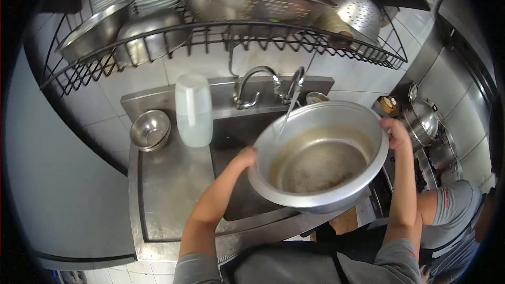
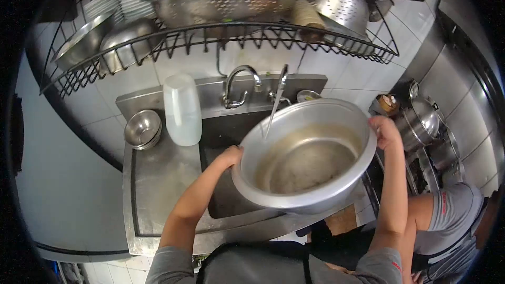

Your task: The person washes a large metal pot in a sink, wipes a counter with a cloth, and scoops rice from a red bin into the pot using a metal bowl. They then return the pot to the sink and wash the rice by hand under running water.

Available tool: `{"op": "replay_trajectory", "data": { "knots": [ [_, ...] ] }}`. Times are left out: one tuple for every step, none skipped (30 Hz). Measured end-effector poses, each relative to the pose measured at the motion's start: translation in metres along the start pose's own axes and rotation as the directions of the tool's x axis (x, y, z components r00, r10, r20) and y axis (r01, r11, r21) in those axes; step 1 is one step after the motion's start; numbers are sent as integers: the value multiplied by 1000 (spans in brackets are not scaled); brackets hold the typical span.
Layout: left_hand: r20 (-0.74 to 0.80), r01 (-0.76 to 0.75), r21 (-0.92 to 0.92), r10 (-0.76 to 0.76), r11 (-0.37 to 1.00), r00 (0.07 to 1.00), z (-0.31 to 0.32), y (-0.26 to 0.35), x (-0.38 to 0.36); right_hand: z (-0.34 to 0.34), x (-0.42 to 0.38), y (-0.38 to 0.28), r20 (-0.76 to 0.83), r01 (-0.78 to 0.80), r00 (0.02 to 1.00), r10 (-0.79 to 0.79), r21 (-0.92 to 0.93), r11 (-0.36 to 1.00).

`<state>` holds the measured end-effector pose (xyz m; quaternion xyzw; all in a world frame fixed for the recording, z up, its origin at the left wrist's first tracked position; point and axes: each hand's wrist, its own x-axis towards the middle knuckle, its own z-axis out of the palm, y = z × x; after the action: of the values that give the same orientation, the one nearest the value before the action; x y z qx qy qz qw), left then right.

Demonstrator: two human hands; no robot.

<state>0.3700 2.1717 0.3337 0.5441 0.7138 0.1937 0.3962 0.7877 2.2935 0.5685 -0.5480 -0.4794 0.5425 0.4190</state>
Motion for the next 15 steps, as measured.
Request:
{"op": "replay_trajectory", "data": {
  "knots": [
    [-68, 58, -158, -70, 986, 995, -3, 0, 5, -5, -3, 10, -94, -16, 996, 5, -108, 994],
    [-137, 94, -270, -135, 958, 981, 0, -2, 14, -37, 31, 41, -104, 28, 993, -55, -239, 971],
    [-160, 82, -288, -133, 954, 978, -1, 7, 11, -44, 38, 59, -111, 45, 991, -79, -285, 957],
    [-184, 71, -306, -132, 949, 974, -5, 22, 1, -50, 43, 75, -116, 60, 988, -103, -332, 942],
    [-208, 60, -323, -133, 945, 969, -7, 32, -3, -55, 53, 91, -182, 33, 976, -121, -425, 904],
    [-208, 44, -321, -116, 946, 971, -4, 33, -1, -58, 62, 107, -242, -2, 960, -143, -512, 859],
    [-211, 27, -319, -99, 947, 972, -1, 31, 1, -58, 66, 118, -258, -13, 948, -185, -613, 790],
    [-216, 10, -314, -82, 949, 973, 1, 30, 3, -59, 69, 128, -231, 40, 931, -284, -706, 707],
    [-176, 20, -347, -86, 938, 981, -4, 40, -6, -58, 71, 137, -193, 84, 907, -375, -789, 609],
    [-133, 33, -381, -90, 924, 987, -11, 56, -27, -57, 73, 142, -145, 117, 877, -457, -860, 497],
    [-89, 48, -416, -93, 908, 992, -16, 70, -44, -54, 74, 144, -153, 95, 893, -424, -855, 509],
    [-61, 47, -495, -89, 868, 994, -15, 75, -57, -53, 76, 147, -101, 140, 896, -433, -860, 491],
    [-36, 46, -571, -81, 820, 996, -14, 75, -69, -51, 80, 150, -50, 187, 895, -444, -861, 473],
    [-15, 44, -642, -70, 766, 997, -15, 75, -73, -51, 86, 152, 3, 236, 889, -457, -859, 454],
    [18, 66, -659, -71, 750, 997, -21, 73, -68, -53, 99, 156, 99, 306, 873, -478, -874, 378]
  ]
}}
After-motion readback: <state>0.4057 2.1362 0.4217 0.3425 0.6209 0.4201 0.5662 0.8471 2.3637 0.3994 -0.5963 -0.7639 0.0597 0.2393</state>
